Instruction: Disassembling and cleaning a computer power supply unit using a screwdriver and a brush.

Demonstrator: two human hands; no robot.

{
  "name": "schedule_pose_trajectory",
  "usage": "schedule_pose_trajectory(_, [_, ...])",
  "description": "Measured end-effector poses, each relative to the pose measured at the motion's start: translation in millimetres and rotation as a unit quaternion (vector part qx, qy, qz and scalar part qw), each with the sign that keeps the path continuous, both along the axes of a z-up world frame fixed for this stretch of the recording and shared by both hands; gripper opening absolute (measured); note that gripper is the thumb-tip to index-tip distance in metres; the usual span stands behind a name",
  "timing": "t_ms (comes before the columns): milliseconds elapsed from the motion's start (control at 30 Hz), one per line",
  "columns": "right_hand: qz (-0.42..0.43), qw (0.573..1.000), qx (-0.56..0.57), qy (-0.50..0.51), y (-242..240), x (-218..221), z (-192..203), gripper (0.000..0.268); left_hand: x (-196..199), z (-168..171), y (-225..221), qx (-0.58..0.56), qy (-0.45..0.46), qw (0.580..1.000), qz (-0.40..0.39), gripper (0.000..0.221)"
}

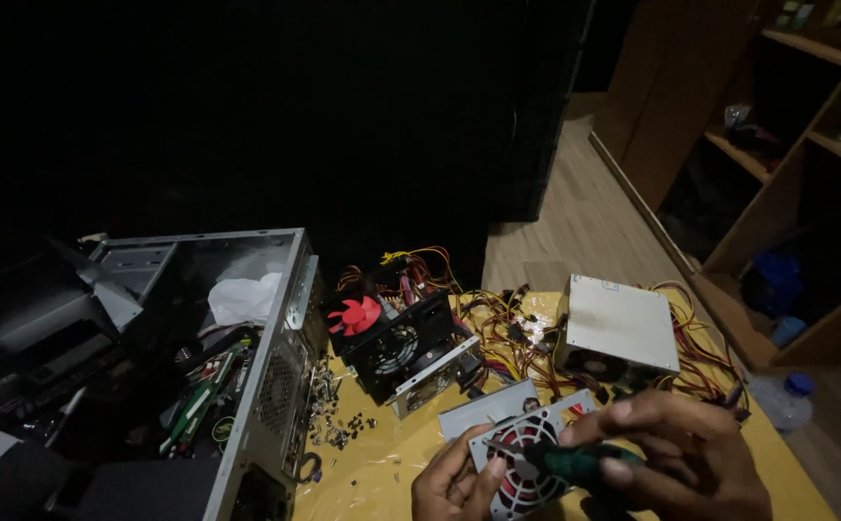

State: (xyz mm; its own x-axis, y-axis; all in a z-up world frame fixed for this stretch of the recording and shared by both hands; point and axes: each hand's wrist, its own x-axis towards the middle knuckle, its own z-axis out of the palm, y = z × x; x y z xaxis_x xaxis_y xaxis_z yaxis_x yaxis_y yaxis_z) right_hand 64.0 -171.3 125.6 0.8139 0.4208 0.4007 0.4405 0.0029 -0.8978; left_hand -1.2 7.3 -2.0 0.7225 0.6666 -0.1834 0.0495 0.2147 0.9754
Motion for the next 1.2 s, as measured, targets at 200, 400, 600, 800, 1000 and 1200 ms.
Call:
schedule_pose_trajectory(200, [0.209,0.967,-0.045,-0.142,-26.4,64.6,-41.6,0.035,0.5,10.5,-1.7,-0.010,-0.007,1.000,0.017,0.046])
schedule_pose_trajectory(400, [0.121,0.954,-0.119,-0.249,7.8,9.5,16.1,0.044,3.0,13.2,-2.6,-0.037,-0.026,0.998,0.051,0.048])
schedule_pose_trajectory(600, [0.227,0.965,-0.131,0.015,-17.9,83.1,-29.9,0.047,4.4,18.4,-3.3,-0.065,-0.019,0.996,0.062,0.046])
schedule_pose_trajectory(800, [-0.022,0.985,0.029,-0.170,11.8,-2.7,20.9,0.045,1.7,27.5,-10.7,-0.052,-0.010,0.993,0.104,0.061])
schedule_pose_trajectory(1000, [0.112,0.945,-0.043,-0.304,2.1,9.9,28.0,0.050,5.0,8.8,-9.2,-0.104,-0.012,0.987,0.123,0.068])
schedule_pose_trajectory(1200, [0.080,0.974,-0.039,-0.207,-17.9,16.7,9.9,0.042,6.4,14.7,-11.0,-0.087,0.020,0.988,0.129,0.059])
